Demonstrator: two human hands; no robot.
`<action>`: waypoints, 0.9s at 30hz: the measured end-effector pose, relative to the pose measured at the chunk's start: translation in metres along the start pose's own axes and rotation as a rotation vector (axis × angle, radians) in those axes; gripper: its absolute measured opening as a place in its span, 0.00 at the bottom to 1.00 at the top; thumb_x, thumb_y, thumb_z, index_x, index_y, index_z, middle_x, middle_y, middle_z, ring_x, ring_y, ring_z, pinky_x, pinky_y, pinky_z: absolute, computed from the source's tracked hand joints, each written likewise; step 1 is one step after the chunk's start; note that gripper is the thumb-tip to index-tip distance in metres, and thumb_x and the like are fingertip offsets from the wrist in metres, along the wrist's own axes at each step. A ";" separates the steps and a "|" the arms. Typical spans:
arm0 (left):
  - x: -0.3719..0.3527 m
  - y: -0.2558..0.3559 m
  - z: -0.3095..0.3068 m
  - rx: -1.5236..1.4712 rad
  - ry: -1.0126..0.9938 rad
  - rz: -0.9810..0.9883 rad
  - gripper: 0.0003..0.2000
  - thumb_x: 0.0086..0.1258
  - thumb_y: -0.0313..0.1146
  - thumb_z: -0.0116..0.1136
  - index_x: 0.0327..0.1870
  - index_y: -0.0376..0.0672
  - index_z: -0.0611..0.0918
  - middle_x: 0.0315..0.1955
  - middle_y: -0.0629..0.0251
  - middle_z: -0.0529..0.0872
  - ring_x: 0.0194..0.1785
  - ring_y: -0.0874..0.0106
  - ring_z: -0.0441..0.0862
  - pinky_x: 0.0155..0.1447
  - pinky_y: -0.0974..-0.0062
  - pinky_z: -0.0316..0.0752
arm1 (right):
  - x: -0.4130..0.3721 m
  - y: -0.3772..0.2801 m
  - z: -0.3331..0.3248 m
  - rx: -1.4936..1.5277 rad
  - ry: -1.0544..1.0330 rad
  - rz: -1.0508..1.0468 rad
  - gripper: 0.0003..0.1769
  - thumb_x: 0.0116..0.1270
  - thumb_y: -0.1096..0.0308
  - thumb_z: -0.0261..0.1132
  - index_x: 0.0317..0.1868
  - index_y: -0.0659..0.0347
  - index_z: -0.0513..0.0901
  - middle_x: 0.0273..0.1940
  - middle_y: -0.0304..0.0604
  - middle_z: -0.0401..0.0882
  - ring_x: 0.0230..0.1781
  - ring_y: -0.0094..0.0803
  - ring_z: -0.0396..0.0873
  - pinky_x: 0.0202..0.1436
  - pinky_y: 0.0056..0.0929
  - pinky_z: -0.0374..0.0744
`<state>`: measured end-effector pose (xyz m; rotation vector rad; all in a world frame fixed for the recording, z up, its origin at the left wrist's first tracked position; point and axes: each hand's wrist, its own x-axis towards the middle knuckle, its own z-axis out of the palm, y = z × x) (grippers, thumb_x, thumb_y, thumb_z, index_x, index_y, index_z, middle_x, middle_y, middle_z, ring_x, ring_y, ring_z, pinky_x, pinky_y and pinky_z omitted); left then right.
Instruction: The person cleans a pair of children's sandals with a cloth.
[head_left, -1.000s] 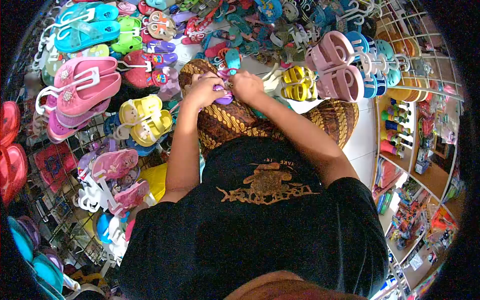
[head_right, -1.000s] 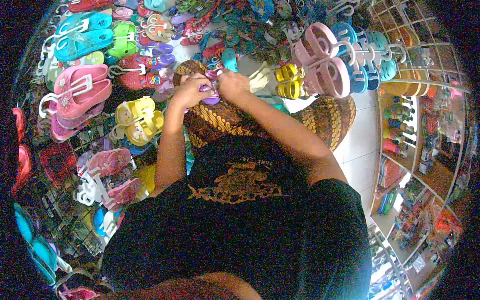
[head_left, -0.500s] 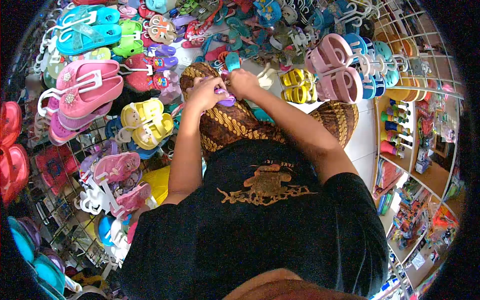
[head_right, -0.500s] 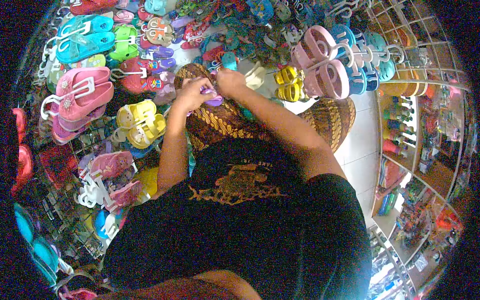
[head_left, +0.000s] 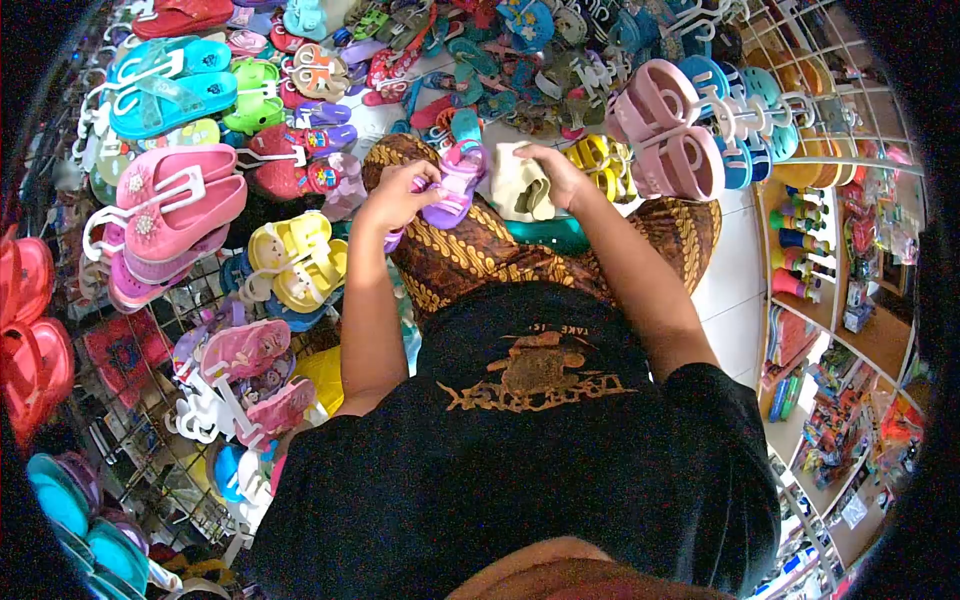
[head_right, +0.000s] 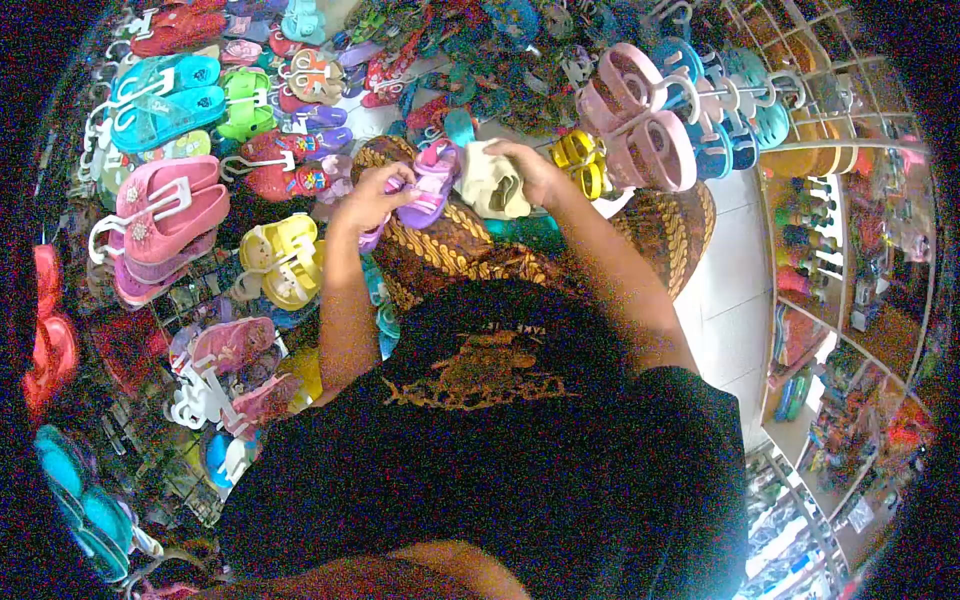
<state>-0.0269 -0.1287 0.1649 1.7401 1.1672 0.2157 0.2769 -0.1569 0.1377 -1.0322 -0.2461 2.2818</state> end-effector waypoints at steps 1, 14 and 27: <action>0.000 0.004 -0.003 -0.102 -0.044 0.049 0.10 0.63 0.34 0.70 0.41 0.42 0.83 0.39 0.63 0.87 0.49 0.70 0.80 0.56 0.67 0.73 | -0.002 0.005 -0.006 0.027 0.018 -0.028 0.23 0.63 0.57 0.66 0.56 0.58 0.80 0.47 0.45 0.86 0.46 0.41 0.85 0.54 0.45 0.82; -0.019 0.037 -0.001 -0.116 0.039 -0.025 0.26 0.58 0.48 0.73 0.57 0.53 0.81 0.52 0.63 0.84 0.63 0.63 0.73 0.62 0.67 0.68 | -0.026 0.004 -0.008 -0.098 -0.089 0.089 0.28 0.61 0.63 0.63 0.61 0.65 0.76 0.52 0.51 0.84 0.50 0.42 0.84 0.57 0.40 0.83; -0.026 0.090 0.029 0.573 0.051 -0.049 0.37 0.44 0.73 0.67 0.53 0.62 0.87 0.58 0.65 0.82 0.70 0.58 0.64 0.68 0.46 0.55 | -0.094 0.023 0.028 -0.072 0.350 -0.315 0.14 0.68 0.62 0.63 0.50 0.60 0.78 0.32 0.38 0.79 0.33 0.29 0.82 0.38 0.29 0.83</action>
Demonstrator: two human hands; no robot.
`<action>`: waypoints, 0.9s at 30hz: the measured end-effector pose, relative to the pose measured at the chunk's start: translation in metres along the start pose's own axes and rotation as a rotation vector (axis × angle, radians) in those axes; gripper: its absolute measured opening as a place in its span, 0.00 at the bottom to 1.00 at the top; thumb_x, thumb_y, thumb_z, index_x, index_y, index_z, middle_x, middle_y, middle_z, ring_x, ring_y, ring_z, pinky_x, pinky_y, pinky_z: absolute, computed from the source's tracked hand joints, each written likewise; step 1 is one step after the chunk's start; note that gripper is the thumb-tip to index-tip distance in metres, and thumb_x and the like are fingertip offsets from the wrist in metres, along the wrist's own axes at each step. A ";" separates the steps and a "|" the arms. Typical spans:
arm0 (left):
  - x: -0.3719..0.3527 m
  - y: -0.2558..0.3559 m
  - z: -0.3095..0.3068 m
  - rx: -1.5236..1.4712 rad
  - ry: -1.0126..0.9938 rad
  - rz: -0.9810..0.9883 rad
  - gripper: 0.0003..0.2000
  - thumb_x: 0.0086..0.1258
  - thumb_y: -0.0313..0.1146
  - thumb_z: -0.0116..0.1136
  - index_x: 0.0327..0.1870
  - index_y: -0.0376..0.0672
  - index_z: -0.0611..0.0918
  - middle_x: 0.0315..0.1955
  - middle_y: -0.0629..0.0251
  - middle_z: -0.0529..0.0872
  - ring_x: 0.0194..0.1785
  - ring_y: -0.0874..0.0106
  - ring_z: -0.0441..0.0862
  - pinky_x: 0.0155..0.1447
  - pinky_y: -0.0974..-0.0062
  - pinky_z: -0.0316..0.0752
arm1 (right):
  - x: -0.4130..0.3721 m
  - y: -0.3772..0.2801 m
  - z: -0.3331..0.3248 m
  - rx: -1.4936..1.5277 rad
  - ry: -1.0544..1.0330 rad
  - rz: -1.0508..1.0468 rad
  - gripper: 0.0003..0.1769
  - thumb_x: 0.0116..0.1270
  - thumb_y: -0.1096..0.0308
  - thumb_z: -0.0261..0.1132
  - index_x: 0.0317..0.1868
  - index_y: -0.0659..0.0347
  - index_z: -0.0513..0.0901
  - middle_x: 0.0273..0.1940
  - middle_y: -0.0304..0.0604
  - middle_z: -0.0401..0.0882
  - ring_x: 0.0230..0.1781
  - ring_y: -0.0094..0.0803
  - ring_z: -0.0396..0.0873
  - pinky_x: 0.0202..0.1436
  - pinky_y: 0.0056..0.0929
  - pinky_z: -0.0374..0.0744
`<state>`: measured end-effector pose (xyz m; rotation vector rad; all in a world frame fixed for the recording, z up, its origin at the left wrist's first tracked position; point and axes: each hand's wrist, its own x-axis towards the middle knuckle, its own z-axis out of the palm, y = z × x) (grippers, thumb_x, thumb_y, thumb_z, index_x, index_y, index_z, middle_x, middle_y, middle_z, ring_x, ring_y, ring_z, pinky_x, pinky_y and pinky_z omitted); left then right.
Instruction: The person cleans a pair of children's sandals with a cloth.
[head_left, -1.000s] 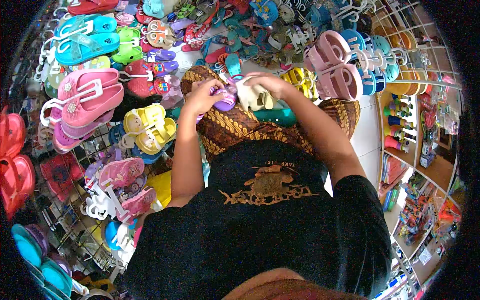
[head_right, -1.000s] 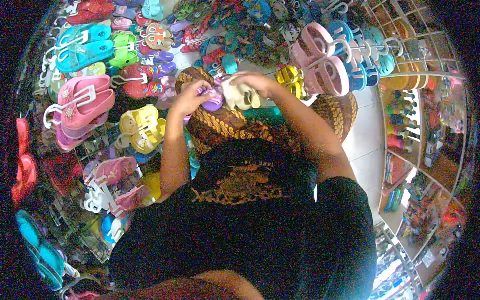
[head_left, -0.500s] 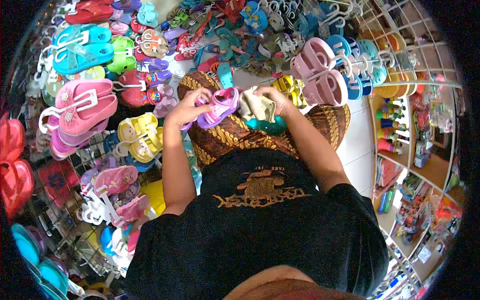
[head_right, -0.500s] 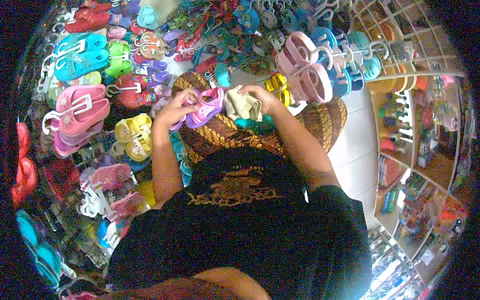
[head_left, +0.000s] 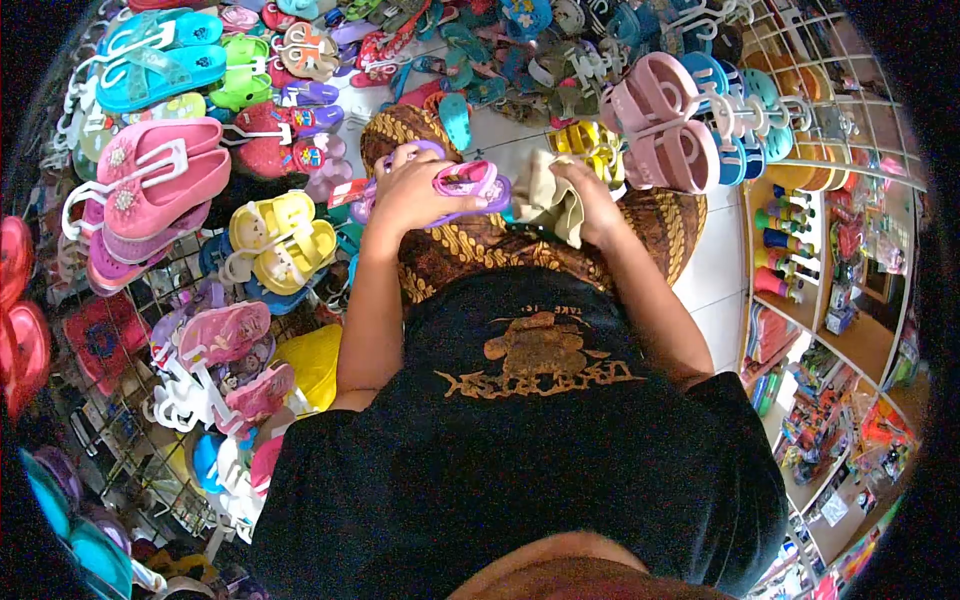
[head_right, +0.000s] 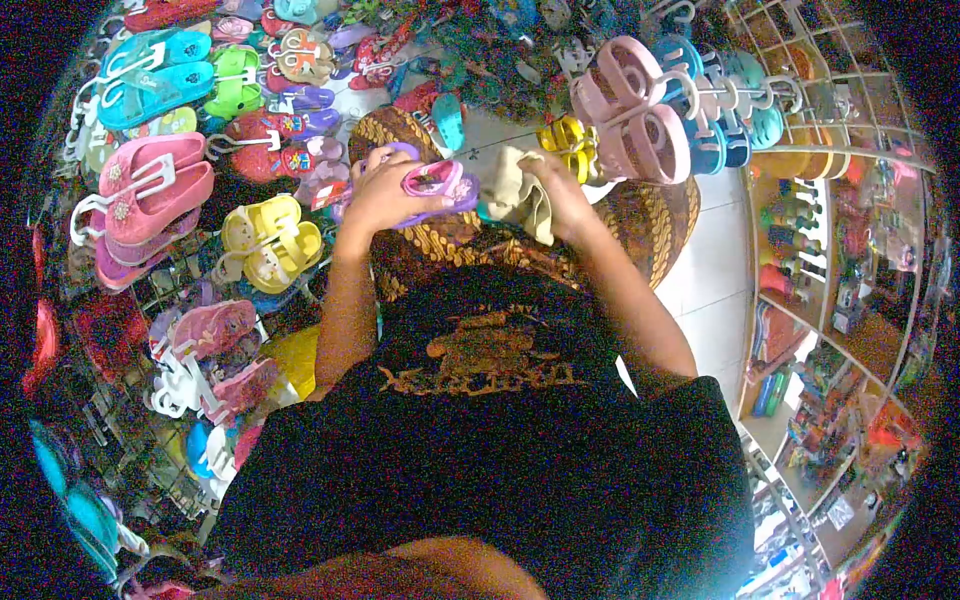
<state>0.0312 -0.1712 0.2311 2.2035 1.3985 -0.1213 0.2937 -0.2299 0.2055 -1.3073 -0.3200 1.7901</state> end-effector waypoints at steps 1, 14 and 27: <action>-0.003 -0.002 0.003 -0.004 0.058 0.042 0.34 0.48 0.72 0.65 0.53 0.60 0.88 0.56 0.65 0.82 0.69 0.58 0.65 0.68 0.46 0.54 | 0.001 -0.007 0.000 -0.249 0.008 -0.119 0.15 0.69 0.63 0.62 0.52 0.61 0.79 0.34 0.40 0.82 0.35 0.30 0.83 0.40 0.30 0.83; -0.011 0.004 0.011 0.029 0.171 0.095 0.27 0.53 0.67 0.65 0.41 0.56 0.90 0.44 0.69 0.83 0.63 0.58 0.69 0.68 0.46 0.52 | -0.002 0.019 0.023 -1.564 -0.442 -0.810 0.27 0.61 0.70 0.64 0.62 0.60 0.77 0.58 0.49 0.80 0.58 0.46 0.78 0.69 0.43 0.68; -0.012 0.006 -0.002 0.074 -0.006 0.063 0.44 0.28 0.69 0.75 0.54 0.57 0.87 0.60 0.63 0.81 0.72 0.56 0.64 0.72 0.43 0.48 | -0.015 0.021 0.015 -1.330 -0.312 -0.889 0.19 0.57 0.74 0.71 0.51 0.60 0.82 0.53 0.45 0.82 0.51 0.47 0.80 0.56 0.40 0.79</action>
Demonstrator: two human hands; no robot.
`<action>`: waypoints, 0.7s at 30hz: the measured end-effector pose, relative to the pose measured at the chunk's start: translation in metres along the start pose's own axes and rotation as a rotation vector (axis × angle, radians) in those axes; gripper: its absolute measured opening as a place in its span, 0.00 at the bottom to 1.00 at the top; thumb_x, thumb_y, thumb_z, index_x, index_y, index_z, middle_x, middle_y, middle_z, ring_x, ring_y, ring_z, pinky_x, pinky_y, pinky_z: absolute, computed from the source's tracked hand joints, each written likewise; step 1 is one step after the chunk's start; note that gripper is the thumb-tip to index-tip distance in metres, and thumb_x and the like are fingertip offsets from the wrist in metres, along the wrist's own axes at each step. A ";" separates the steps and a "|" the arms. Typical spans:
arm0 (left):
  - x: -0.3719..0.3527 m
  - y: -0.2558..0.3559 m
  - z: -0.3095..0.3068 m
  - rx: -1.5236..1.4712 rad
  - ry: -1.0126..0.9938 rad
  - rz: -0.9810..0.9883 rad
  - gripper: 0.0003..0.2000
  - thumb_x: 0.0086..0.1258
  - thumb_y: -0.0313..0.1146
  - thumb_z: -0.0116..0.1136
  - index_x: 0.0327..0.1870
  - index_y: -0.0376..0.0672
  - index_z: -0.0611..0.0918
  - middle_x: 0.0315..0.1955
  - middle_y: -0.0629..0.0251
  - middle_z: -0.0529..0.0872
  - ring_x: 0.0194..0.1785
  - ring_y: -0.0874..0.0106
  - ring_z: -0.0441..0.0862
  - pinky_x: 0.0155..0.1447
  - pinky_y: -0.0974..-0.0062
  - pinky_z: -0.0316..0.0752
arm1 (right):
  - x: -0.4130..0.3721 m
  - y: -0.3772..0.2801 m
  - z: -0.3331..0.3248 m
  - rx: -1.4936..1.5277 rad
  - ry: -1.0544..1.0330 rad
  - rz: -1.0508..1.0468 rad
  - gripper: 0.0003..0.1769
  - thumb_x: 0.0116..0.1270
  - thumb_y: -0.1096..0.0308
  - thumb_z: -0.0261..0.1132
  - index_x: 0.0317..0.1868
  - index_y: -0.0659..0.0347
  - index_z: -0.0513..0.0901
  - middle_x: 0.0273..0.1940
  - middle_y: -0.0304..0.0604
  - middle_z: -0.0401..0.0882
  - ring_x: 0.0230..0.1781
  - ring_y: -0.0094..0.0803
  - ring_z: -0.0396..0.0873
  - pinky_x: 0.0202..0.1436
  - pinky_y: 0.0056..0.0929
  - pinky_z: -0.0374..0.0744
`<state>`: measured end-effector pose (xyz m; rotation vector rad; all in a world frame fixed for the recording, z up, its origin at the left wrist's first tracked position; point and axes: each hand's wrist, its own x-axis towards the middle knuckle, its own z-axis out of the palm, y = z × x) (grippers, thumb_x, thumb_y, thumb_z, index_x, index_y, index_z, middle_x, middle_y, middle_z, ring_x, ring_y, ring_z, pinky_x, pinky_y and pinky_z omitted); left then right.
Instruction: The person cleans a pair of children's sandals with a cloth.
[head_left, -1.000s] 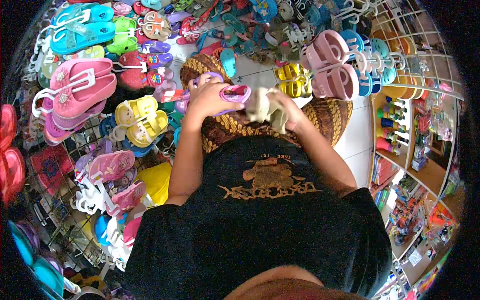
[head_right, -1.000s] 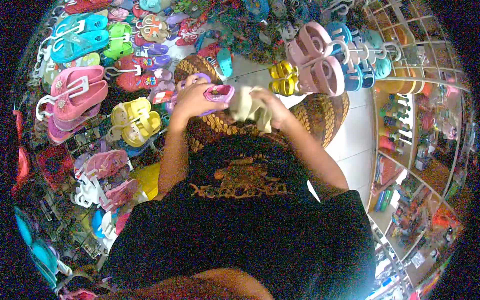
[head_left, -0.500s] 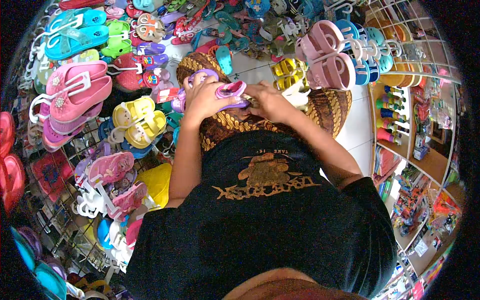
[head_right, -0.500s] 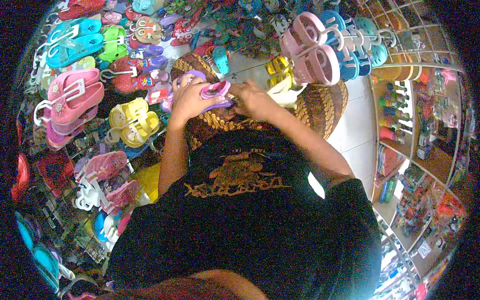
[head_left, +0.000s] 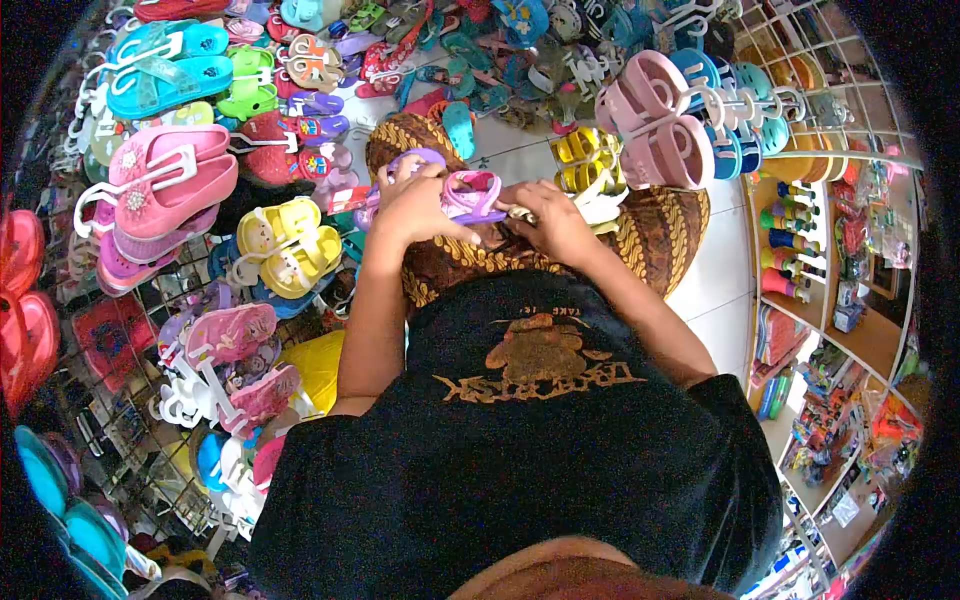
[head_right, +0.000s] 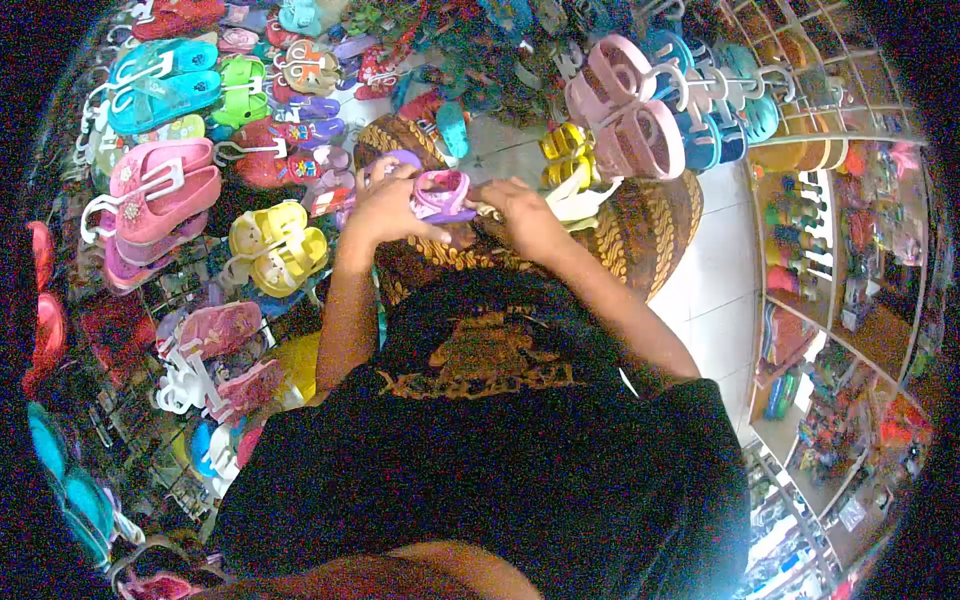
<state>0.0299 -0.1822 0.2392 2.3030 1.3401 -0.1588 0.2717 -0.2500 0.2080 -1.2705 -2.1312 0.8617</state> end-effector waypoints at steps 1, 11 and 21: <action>0.001 0.001 0.002 0.046 -0.021 -0.022 0.45 0.29 0.67 0.76 0.55 0.54 0.87 0.60 0.63 0.81 0.72 0.57 0.64 0.71 0.42 0.48 | 0.004 0.002 -0.003 0.098 0.020 -0.002 0.19 0.56 0.75 0.71 0.51 0.60 0.82 0.52 0.45 0.83 0.52 0.48 0.80 0.57 0.40 0.79; -0.021 -0.025 -0.039 -1.274 0.160 -0.068 0.27 0.51 0.28 0.79 0.54 0.39 0.80 0.47 0.70 0.84 0.50 0.76 0.80 0.59 0.72 0.74 | 0.010 0.000 -0.033 1.287 0.206 0.570 0.17 0.72 0.65 0.65 0.57 0.63 0.79 0.46 0.40 0.86 0.43 0.25 0.84 0.50 0.28 0.82; -0.027 0.052 -0.125 -0.131 0.573 0.240 0.37 0.35 0.50 0.80 0.51 0.43 0.82 0.48 0.60 0.82 0.54 0.56 0.75 0.59 0.57 0.65 | 0.068 -0.066 -0.104 0.992 0.374 -0.049 0.32 0.71 0.58 0.67 0.71 0.59 0.70 0.62 0.43 0.77 0.60 0.32 0.77 0.64 0.36 0.75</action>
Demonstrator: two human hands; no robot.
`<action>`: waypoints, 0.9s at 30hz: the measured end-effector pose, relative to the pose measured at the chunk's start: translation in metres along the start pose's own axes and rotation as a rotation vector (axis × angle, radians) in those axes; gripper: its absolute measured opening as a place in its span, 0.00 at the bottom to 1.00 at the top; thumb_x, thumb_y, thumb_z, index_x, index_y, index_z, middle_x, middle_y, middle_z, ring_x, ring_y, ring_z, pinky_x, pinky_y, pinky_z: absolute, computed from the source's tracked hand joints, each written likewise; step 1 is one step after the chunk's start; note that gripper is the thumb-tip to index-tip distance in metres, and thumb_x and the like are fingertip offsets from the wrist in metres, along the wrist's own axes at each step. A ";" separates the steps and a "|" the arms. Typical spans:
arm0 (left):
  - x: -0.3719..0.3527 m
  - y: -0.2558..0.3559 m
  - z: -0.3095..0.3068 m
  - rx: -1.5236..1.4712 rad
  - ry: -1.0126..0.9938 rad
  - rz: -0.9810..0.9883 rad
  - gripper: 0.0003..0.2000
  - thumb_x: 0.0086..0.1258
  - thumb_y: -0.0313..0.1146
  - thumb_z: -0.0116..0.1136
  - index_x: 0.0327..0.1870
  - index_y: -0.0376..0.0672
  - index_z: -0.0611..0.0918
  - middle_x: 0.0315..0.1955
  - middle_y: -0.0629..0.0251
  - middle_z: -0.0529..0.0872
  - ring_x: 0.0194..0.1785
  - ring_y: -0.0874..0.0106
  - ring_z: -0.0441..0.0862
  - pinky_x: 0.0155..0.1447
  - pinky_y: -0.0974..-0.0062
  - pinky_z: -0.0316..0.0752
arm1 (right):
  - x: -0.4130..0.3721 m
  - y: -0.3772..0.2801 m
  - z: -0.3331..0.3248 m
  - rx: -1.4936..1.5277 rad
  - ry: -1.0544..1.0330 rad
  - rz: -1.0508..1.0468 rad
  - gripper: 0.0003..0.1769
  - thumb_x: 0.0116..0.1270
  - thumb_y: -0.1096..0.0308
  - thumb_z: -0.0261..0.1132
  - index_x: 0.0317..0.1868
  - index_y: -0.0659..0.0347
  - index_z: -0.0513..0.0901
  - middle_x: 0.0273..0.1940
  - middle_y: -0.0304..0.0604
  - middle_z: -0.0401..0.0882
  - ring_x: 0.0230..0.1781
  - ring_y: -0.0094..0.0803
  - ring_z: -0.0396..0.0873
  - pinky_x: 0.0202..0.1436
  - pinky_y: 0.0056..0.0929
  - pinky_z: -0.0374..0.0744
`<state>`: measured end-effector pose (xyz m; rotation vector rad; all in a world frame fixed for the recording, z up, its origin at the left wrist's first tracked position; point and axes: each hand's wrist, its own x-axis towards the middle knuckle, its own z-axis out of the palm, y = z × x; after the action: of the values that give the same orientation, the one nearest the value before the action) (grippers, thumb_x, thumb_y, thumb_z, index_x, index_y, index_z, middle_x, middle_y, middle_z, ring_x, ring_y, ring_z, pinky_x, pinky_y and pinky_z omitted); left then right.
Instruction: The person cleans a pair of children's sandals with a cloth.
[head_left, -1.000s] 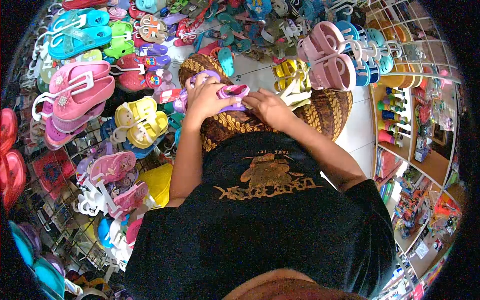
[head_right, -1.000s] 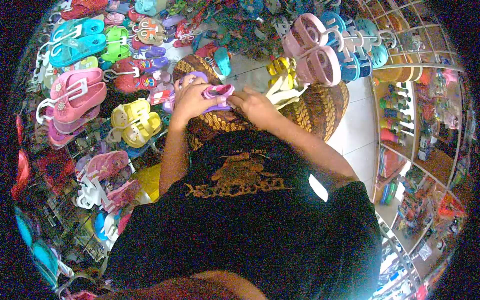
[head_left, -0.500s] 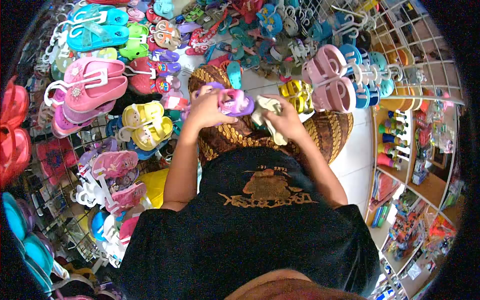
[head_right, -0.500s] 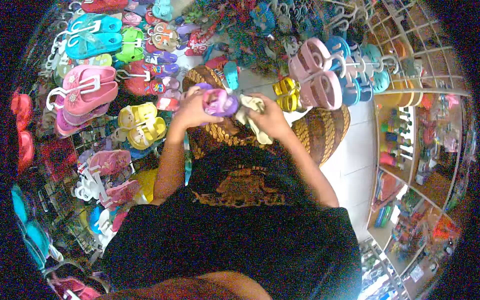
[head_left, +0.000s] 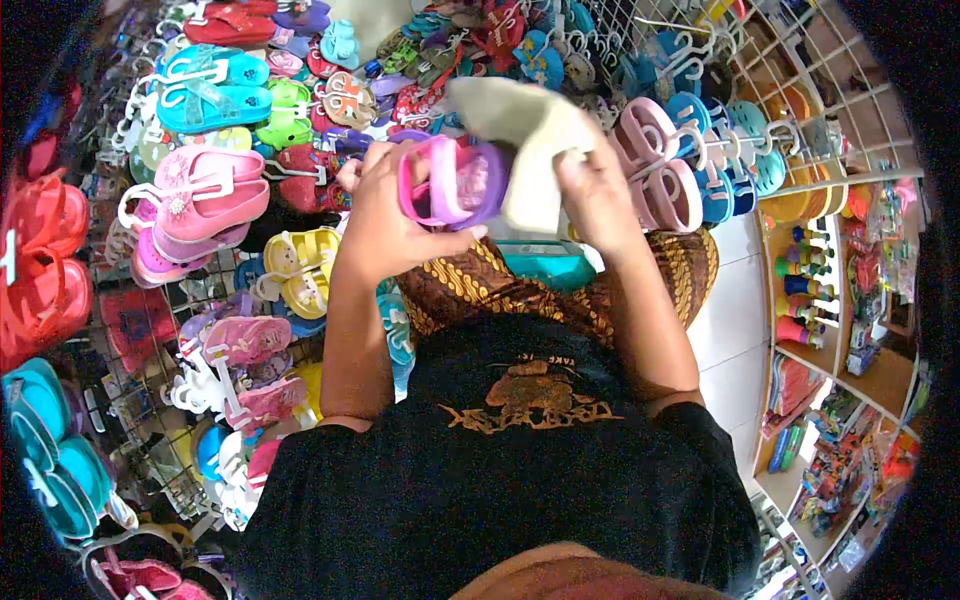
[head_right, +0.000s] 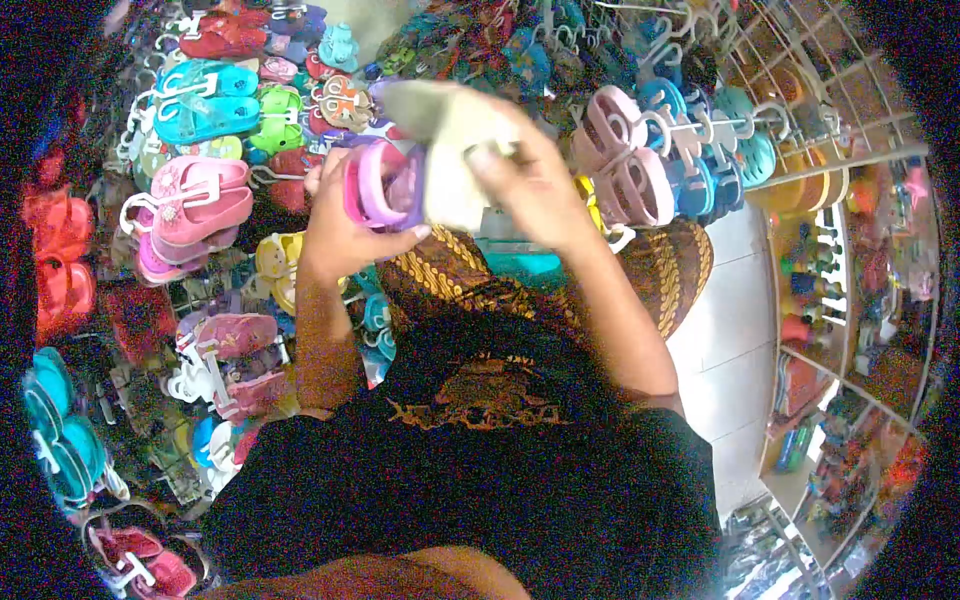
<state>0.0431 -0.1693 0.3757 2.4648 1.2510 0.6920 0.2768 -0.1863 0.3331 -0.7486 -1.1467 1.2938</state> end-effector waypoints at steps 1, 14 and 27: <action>0.003 0.005 0.003 -0.011 -0.010 -0.017 0.38 0.35 0.50 0.80 0.52 0.43 0.81 0.48 0.59 0.82 0.54 0.55 0.74 0.58 0.56 0.65 | 0.010 -0.014 0.007 -0.166 -0.156 -0.203 0.35 0.66 0.57 0.71 0.70 0.59 0.70 0.62 0.45 0.76 0.59 0.34 0.78 0.63 0.36 0.76; 0.005 0.026 0.067 -0.709 0.027 -0.052 0.36 0.45 0.36 0.83 0.54 0.34 0.74 0.47 0.58 0.85 0.49 0.71 0.83 0.56 0.68 0.78 | -0.005 -0.035 0.044 0.168 0.385 0.002 0.14 0.66 0.72 0.66 0.51 0.62 0.77 0.42 0.38 0.83 0.42 0.23 0.81 0.47 0.25 0.80; -0.023 0.006 0.063 -1.218 -0.063 -0.436 0.35 0.55 0.43 0.73 0.64 0.41 0.74 0.55 0.61 0.81 0.57 0.68 0.80 0.63 0.64 0.75 | -0.020 -0.051 0.000 -0.006 -0.143 -0.039 0.47 0.69 0.34 0.55 0.74 0.63 0.63 0.74 0.57 0.61 0.71 0.48 0.67 0.72 0.46 0.68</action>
<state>0.0691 -0.1943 0.3184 1.1729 0.8582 0.8668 0.2958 -0.2148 0.3759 -0.6422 -1.2742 1.3285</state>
